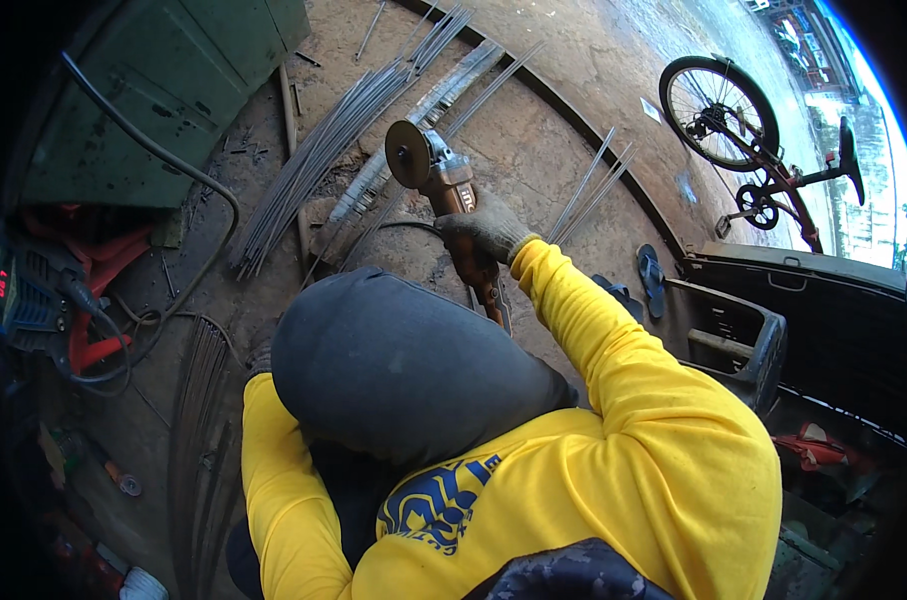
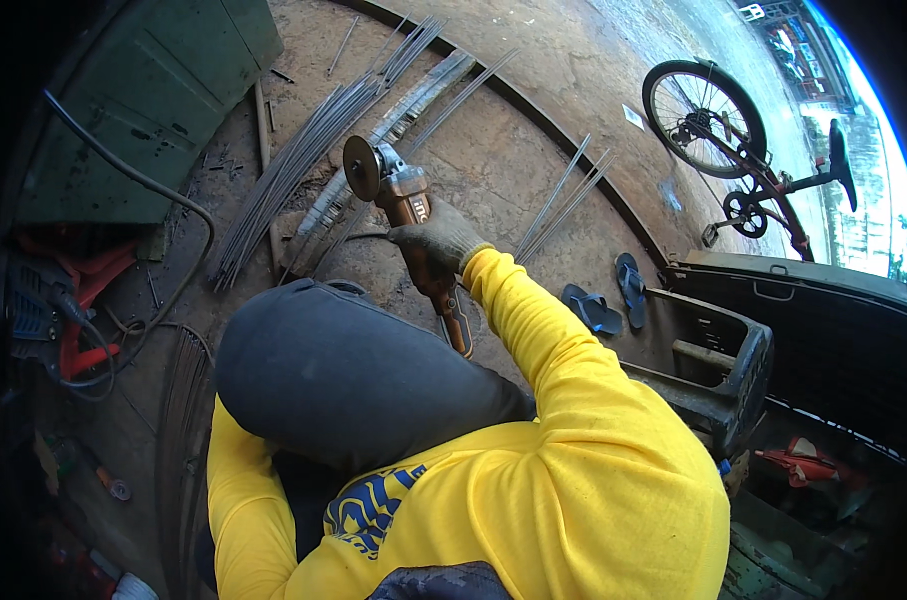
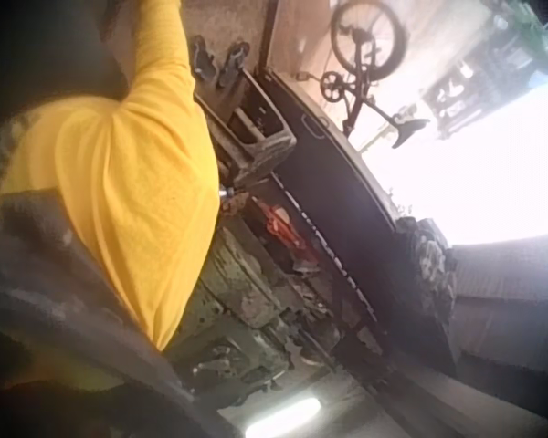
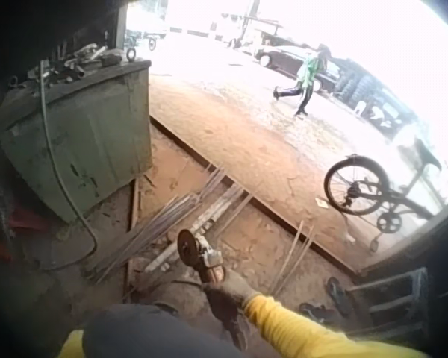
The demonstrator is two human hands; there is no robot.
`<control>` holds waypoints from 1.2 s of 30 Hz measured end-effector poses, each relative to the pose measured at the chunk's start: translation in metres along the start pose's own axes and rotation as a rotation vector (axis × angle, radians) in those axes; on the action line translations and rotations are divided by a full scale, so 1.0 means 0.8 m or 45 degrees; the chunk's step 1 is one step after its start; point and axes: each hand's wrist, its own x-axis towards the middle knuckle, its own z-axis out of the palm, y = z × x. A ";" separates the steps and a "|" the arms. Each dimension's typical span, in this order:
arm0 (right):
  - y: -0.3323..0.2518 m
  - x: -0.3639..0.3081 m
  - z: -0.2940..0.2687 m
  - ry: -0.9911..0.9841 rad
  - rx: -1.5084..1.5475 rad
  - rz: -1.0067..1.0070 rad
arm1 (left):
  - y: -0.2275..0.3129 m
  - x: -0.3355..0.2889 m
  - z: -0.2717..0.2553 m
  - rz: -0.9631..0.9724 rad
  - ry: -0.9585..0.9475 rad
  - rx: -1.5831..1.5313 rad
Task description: The person uses an angle grinder to cut through several long metal bars laid out on the floor.
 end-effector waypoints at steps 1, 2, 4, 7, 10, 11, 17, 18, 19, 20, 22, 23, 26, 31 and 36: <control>0.002 0.002 0.002 0.005 0.001 0.006 | -0.001 0.001 0.000 0.001 0.000 -0.003; 0.004 0.003 0.004 0.011 0.001 0.012 | -0.001 0.001 0.000 0.003 -0.002 -0.002; 0.008 0.004 0.005 0.036 0.013 -0.016 | 0.001 0.002 0.000 0.011 -0.003 -0.006; 0.003 0.003 0.006 0.003 0.051 -0.023 | 0.001 0.001 -0.001 0.011 -0.006 -0.020; -0.001 0.000 0.008 -0.014 0.073 -0.038 | 0.002 0.000 -0.002 0.019 -0.009 -0.024; -0.001 -0.001 0.008 -0.011 0.077 -0.048 | 0.004 0.000 -0.002 0.022 -0.011 -0.027; -0.006 -0.008 0.006 -0.017 0.055 -0.008 | 0.008 0.000 -0.002 0.034 -0.025 -0.041; -0.006 -0.008 0.005 -0.016 0.042 0.005 | 0.008 0.000 -0.001 0.034 -0.029 -0.047; -0.004 -0.007 0.005 -0.016 0.029 0.019 | 0.009 0.000 0.000 0.036 -0.032 -0.054; -0.003 -0.006 0.004 -0.016 0.015 0.032 | 0.010 0.000 0.000 0.036 -0.031 -0.059; 0.001 -0.003 0.006 -0.024 0.048 0.033 | 0.009 -0.001 0.001 0.039 -0.034 -0.081; 0.003 -0.002 0.006 -0.029 0.064 0.033 | 0.009 -0.001 0.001 0.039 -0.035 -0.096; 0.000 0.000 0.006 -0.052 0.057 0.047 | 0.003 -0.005 -0.001 0.031 -0.032 -0.106; 0.008 0.004 0.004 -0.009 0.020 0.016 | 0.016 -0.017 -0.004 0.124 -0.020 0.055; 0.006 0.012 0.008 -0.039 -0.009 0.048 | 0.010 -0.004 -0.009 0.024 -0.039 0.043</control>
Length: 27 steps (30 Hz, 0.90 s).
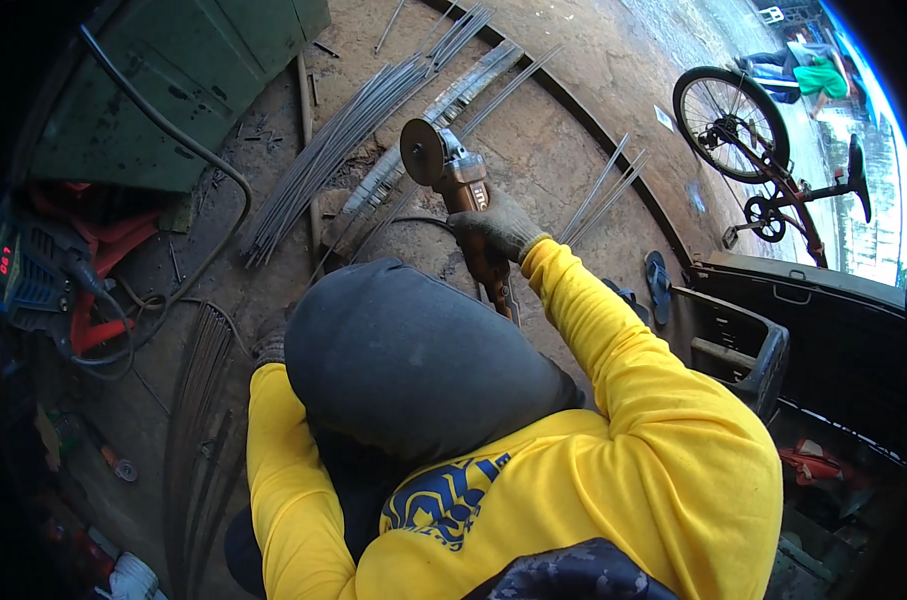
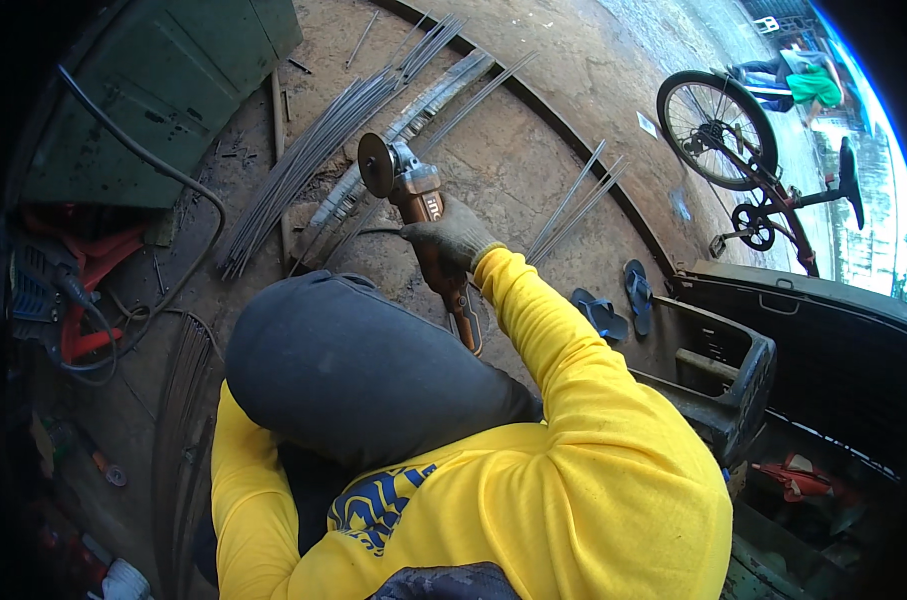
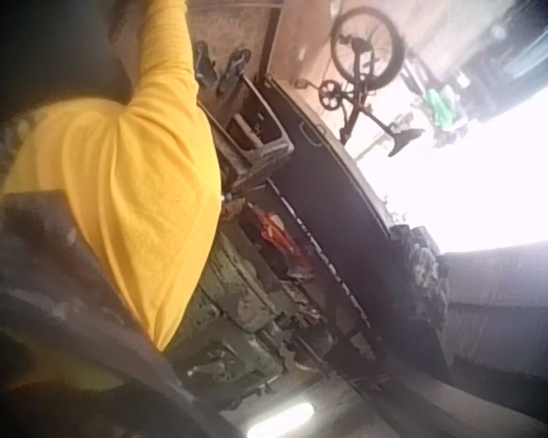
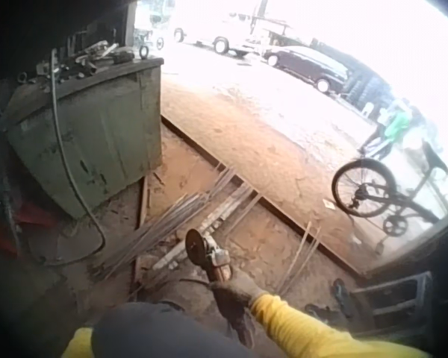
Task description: The person uses an angle grinder to cut through several long metal bars laid out on the floor.
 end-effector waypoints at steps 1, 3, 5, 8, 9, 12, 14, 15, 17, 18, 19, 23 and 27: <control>0.005 0.002 0.000 0.002 0.005 0.003 | 0.000 0.000 0.003 0.032 0.014 -0.009; 0.007 0.002 0.001 -0.001 0.009 -0.001 | 0.003 -0.001 0.004 0.032 0.005 0.000; 0.001 -0.003 0.002 -0.010 0.008 -0.014 | 0.010 -0.003 0.000 -0.031 -0.041 0.039; 0.004 -0.004 -0.001 0.019 0.010 0.001 | 0.016 -0.008 0.004 -0.079 -0.002 -0.017; 0.001 -0.005 0.000 0.015 0.015 0.003 | 0.014 -0.008 0.004 -0.081 0.005 -0.018; -0.005 -0.010 0.000 0.003 0.025 0.003 | 0.008 -0.006 0.003 -0.074 0.003 -0.011; -0.007 -0.012 -0.001 -0.004 0.029 -0.006 | 0.005 -0.004 0.003 -0.069 -0.001 -0.002; -0.006 -0.011 -0.001 -0.001 0.027 -0.010 | 0.004 -0.003 0.004 -0.064 -0.002 -0.001; -0.002 -0.009 -0.001 0.003 0.024 -0.018 | 0.004 0.000 0.004 -0.060 0.003 0.007; 0.000 -0.008 -0.001 0.008 0.030 -0.021 | 0.003 0.001 0.005 -0.058 0.003 0.007; 0.003 -0.007 0.000 0.013 0.037 -0.024 | 0.004 0.002 0.005 -0.056 -0.001 0.008; 0.001 -0.005 -0.001 -0.008 0.004 0.002 | 0.001 0.004 0.005 -0.058 0.003 0.018; 0.000 -0.005 -0.002 -0.009 0.002 -0.015 | 0.000 0.004 0.008 -0.054 0.000 0.032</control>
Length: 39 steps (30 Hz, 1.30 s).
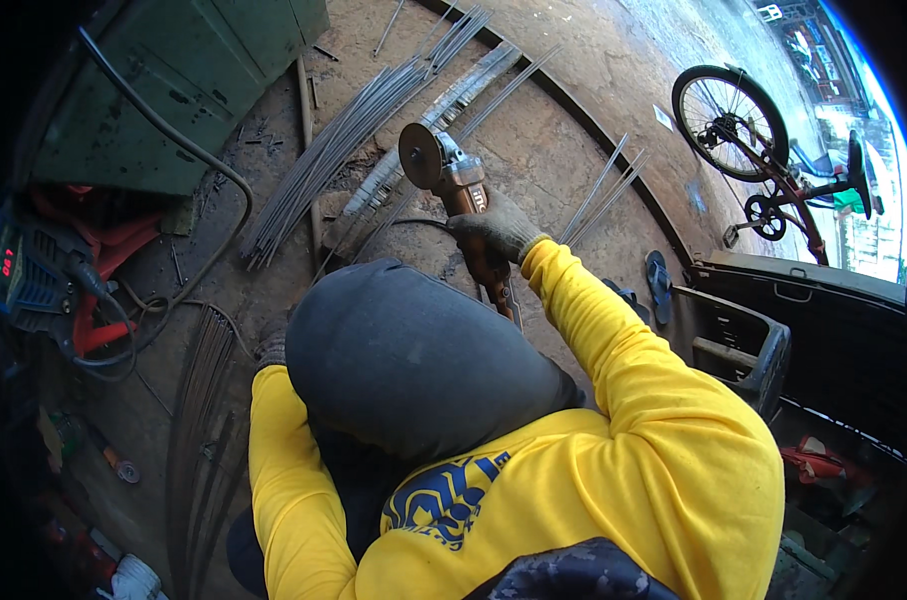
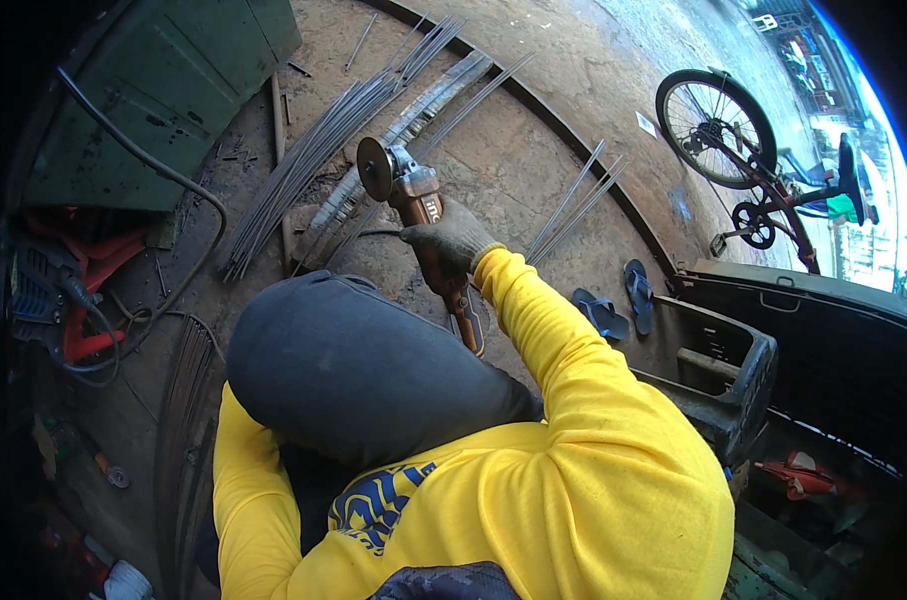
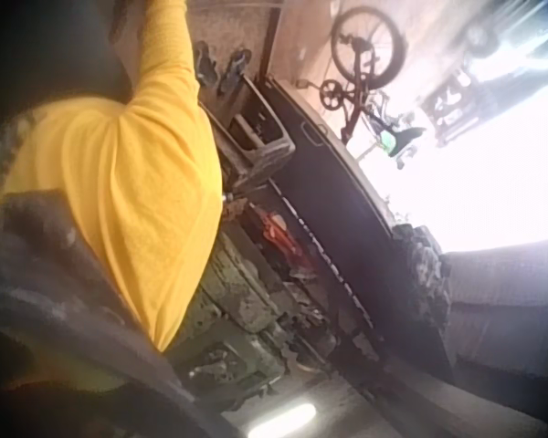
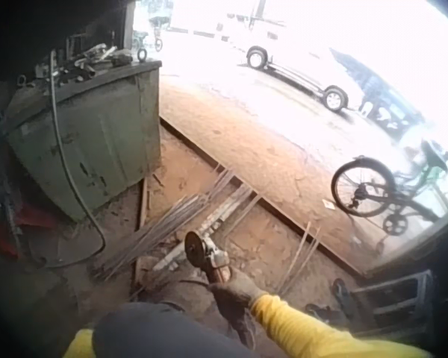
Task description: The person uses an angle grinder to cut through several long metal bars laid out on the floor.
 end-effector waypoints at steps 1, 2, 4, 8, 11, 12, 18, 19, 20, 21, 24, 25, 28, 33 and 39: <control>0.002 0.001 0.000 0.004 0.012 -0.006 | 0.001 0.001 0.001 0.001 0.002 0.004; 0.005 0.002 0.000 0.007 0.023 -0.012 | 0.002 0.002 0.001 0.005 0.001 0.009; 0.002 0.000 0.002 0.009 0.045 -0.013 | 0.000 0.003 0.000 0.001 0.003 0.018; 0.003 0.000 0.003 0.011 0.051 0.017 | 0.000 0.008 0.002 0.005 0.000 0.034; -0.002 -0.002 0.002 0.005 0.021 0.011 | -0.002 0.012 0.003 0.006 -0.005 0.055; 0.001 0.000 0.002 0.008 0.022 0.004 | -0.001 0.014 0.004 0.008 -0.008 0.060; -0.003 0.000 0.006 -0.012 0.046 -0.022 | -0.007 0.022 0.005 0.009 -0.016 0.102; 0.000 0.000 0.005 -0.011 0.046 -0.023 | -0.002 0.021 0.007 0.012 -0.017 0.093; 0.002 0.000 0.004 -0.011 0.047 -0.026 | 0.000 0.019 0.007 0.017 -0.015 0.081; 0.004 0.000 0.003 -0.005 0.050 -0.023 | 0.002 0.017 0.006 0.022 -0.016 0.071; 0.008 0.000 0.003 0.009 0.054 -0.017 | 0.006 0.011 0.004 0.024 -0.007 0.048; 0.007 0.000 0.004 0.011 0.055 -0.016 | 0.006 0.009 0.003 0.023 -0.005 0.044; 0.006 0.000 0.006 0.010 0.041 -0.016 | 0.004 0.003 0.001 0.013 0.004 0.033; 0.005 0.002 0.007 -0.005 0.015 -0.012 | 0.004 0.000 -0.004 0.013 0.005 0.022; 0.003 0.000 0.007 -0.023 0.038 -0.008 | 0.004 -0.002 -0.004 0.017 0.006 0.017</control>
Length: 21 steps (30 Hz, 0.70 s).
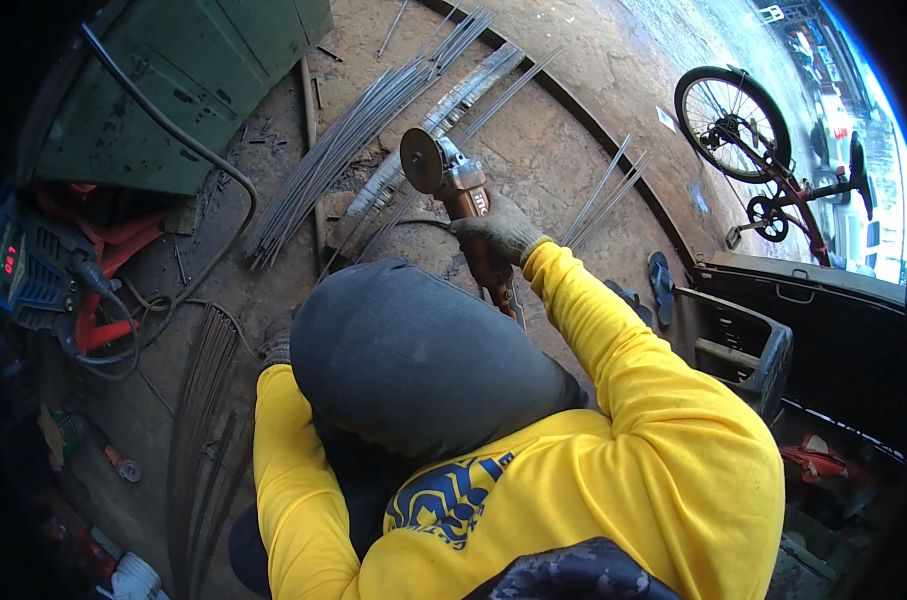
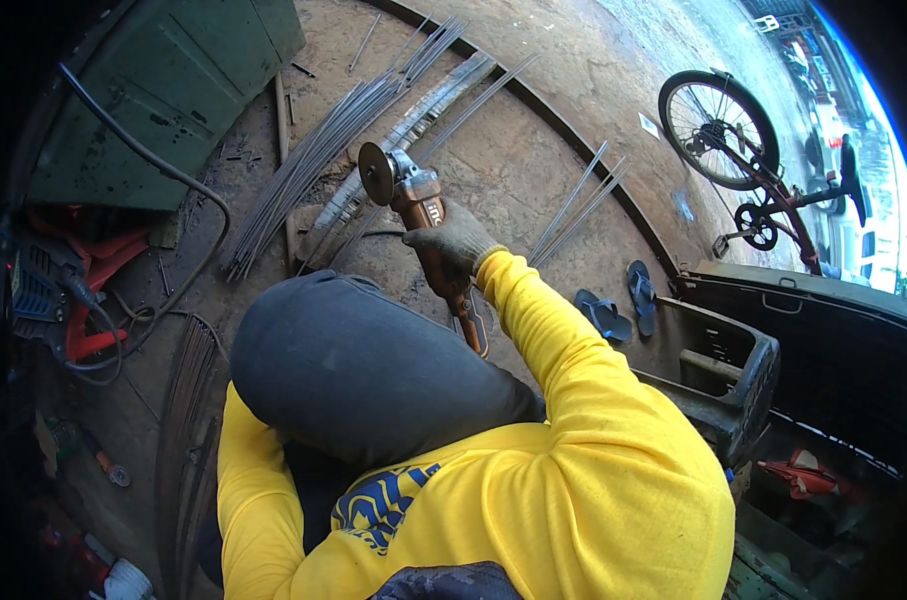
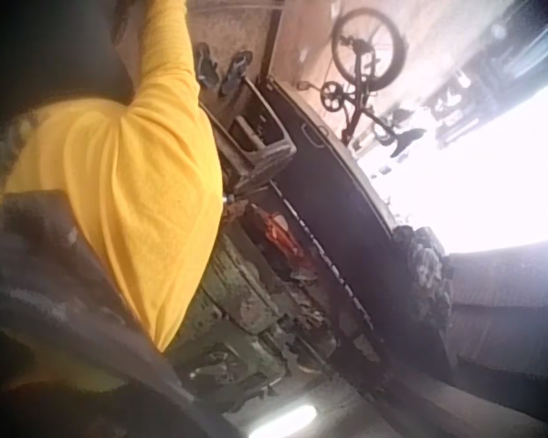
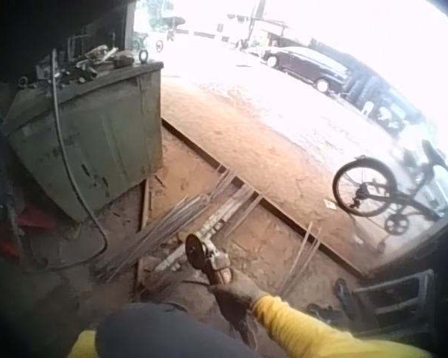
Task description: The person uses an angle grinder to cut through several long metal bars laid out on the floor.
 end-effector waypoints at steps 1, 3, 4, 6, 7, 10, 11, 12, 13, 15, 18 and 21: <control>-0.005 -0.003 0.000 -0.003 -0.005 0.009 | -0.001 0.000 -0.001 -0.004 -0.002 0.003; -0.006 -0.003 -0.001 -0.009 -0.007 0.020 | -0.002 0.000 0.000 -0.003 -0.001 0.003; -0.003 -0.002 -0.002 -0.011 -0.004 0.021 | 0.000 0.000 0.000 -0.001 0.000 0.004; -0.003 -0.003 -0.003 -0.012 -0.010 0.031 | 0.001 0.000 0.001 -0.001 0.001 0.005; -0.005 -0.004 -0.005 -0.010 -0.019 0.039 | 0.002 0.000 0.002 -0.001 0.002 0.006; -0.002 -0.002 -0.007 -0.002 -0.032 0.042 | 0.006 -0.001 0.004 0.002 0.008 0.002; -0.001 0.000 -0.008 0.001 -0.036 0.038 | 0.007 -0.001 0.005 0.004 0.009 0.000; -0.008 -0.004 -0.006 0.016 -0.033 0.002 | 0.006 -0.002 0.004 0.000 0.013 -0.003; -0.020 -0.012 -0.004 0.025 -0.031 -0.035 | 0.001 -0.005 0.004 -0.008 0.017 -0.002; -0.025 -0.013 -0.006 0.053 -0.118 -0.017 | 0.003 -0.008 0.004 -0.005 0.023 -0.004; -0.017 -0.008 -0.012 0.083 -0.148 0.001 | 0.017 -0.017 0.000 -0.003 0.029 0.006; -0.026 -0.004 -0.010 0.085 -0.286 -0.029 | 0.019 -0.024 -0.003 -0.016 0.027 0.011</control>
